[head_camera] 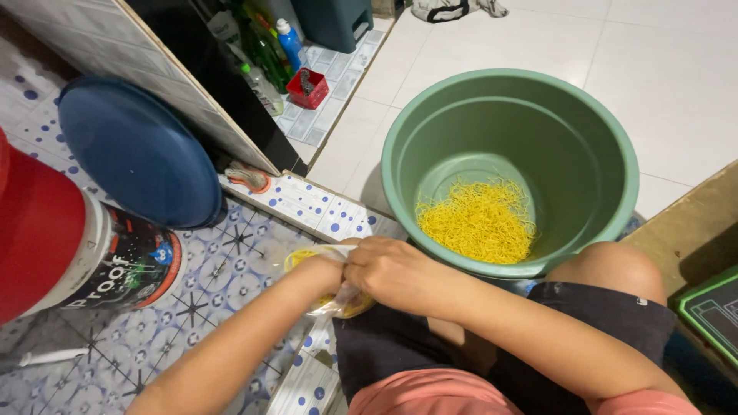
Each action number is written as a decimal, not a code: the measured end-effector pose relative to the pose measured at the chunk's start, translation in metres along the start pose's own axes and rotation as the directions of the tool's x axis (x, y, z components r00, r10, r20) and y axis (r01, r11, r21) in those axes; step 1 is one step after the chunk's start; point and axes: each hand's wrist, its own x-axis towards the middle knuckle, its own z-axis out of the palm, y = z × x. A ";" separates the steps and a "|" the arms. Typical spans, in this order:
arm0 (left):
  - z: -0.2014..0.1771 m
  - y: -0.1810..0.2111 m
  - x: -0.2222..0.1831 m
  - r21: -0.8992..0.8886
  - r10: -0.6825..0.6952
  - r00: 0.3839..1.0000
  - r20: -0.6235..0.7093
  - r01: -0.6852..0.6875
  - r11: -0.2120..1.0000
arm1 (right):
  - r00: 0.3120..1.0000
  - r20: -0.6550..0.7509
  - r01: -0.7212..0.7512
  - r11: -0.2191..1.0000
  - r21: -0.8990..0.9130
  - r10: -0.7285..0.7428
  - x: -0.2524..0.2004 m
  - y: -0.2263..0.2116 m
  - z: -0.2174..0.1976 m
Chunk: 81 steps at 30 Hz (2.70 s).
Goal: Packaging yellow noodles into plastic bags and weighing them on a scale
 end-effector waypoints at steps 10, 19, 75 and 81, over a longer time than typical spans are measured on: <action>-0.030 0.023 -0.052 -0.171 0.175 0.977 -0.121 -0.195 0.966 | 0.993 0.106 -0.039 0.995 -0.088 0.048 -0.026 0.019 -0.018; -0.072 0.043 -0.159 -0.184 0.180 0.981 -0.067 -0.190 0.964 | 0.970 0.231 -0.038 0.986 -0.161 0.075 -0.028 0.024 -0.043; -0.011 0.013 -0.131 -0.833 -0.177 0.876 -0.449 -0.339 0.436 | 0.810 0.314 -0.504 0.862 -0.058 0.495 -0.015 -0.006 0.052; 0.014 0.037 -0.135 0.161 0.101 0.285 -0.953 0.195 0.967 | 0.589 0.634 -0.807 0.324 0.494 0.501 -0.001 0.022 0.054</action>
